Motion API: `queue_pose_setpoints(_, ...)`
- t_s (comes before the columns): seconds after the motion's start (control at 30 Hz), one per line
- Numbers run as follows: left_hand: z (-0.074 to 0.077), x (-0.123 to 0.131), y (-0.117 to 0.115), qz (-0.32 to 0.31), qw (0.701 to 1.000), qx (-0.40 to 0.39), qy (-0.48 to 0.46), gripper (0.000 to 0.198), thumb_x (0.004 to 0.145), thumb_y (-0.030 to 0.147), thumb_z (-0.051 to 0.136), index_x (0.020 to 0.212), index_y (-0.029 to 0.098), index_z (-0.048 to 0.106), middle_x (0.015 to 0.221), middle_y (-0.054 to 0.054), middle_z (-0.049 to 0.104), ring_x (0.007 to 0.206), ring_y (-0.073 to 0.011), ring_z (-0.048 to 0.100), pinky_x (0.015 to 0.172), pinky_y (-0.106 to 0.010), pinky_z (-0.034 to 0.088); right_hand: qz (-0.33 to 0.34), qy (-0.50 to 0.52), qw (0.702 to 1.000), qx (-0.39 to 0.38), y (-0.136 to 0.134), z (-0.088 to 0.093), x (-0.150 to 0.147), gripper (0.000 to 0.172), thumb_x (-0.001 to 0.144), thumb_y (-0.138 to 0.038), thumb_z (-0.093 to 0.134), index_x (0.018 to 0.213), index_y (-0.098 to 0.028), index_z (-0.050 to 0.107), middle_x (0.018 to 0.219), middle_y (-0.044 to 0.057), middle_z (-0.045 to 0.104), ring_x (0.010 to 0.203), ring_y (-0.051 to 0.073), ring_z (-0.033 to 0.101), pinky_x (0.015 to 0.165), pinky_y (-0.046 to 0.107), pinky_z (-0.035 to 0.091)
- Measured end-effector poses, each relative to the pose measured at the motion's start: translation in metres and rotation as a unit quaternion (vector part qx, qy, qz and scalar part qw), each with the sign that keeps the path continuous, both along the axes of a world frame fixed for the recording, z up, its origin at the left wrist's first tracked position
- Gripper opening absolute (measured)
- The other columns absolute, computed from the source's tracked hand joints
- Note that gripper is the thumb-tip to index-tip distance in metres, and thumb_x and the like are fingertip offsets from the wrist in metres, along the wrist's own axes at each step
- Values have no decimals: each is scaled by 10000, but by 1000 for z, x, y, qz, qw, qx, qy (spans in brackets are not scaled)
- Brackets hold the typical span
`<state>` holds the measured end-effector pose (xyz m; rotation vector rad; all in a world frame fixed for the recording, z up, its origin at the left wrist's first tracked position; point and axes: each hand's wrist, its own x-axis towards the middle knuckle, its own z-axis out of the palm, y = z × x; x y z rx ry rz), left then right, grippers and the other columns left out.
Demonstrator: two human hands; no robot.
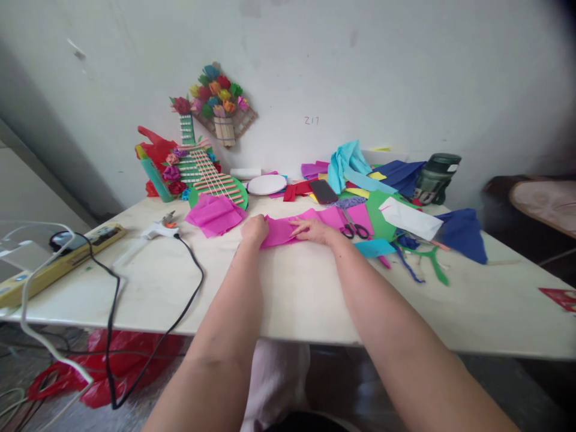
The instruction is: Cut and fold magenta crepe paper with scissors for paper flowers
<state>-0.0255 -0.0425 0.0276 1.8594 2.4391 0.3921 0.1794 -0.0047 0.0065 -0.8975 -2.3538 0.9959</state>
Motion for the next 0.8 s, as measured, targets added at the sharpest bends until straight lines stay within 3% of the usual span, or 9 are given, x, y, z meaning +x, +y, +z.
queue_pose_setpoints(0.37,3,1,-4,-5,1000,0,-7,404,898,360,322,1106,172,613,1120,-151,643,1036,-267,604,818,-352,476,-21,41,999,-12,-1,0,1,380,654,-458,706,949,-221,740,1311,63,546,1338,231,345,1107,374,252)
queue_pose_setpoints(0.6,4,1,-3,-1,1000,-8,-10,376,880,333,356,1101,169,613,1126,-150,639,1037,-276,602,818,-362,478,-17,70,997,-36,-3,4,2,283,663,-321,687,923,-226,747,1298,48,555,1258,224,463,1073,364,320)
queue_pose_setpoints(0.8,3,1,-4,-4,1000,0,-4,370,884,334,355,1092,170,613,1124,-143,639,1058,-283,594,831,-372,474,-23,39,999,-9,-4,5,1,202,658,-235,667,833,-214,766,1288,66,568,1276,254,439,1077,379,307)
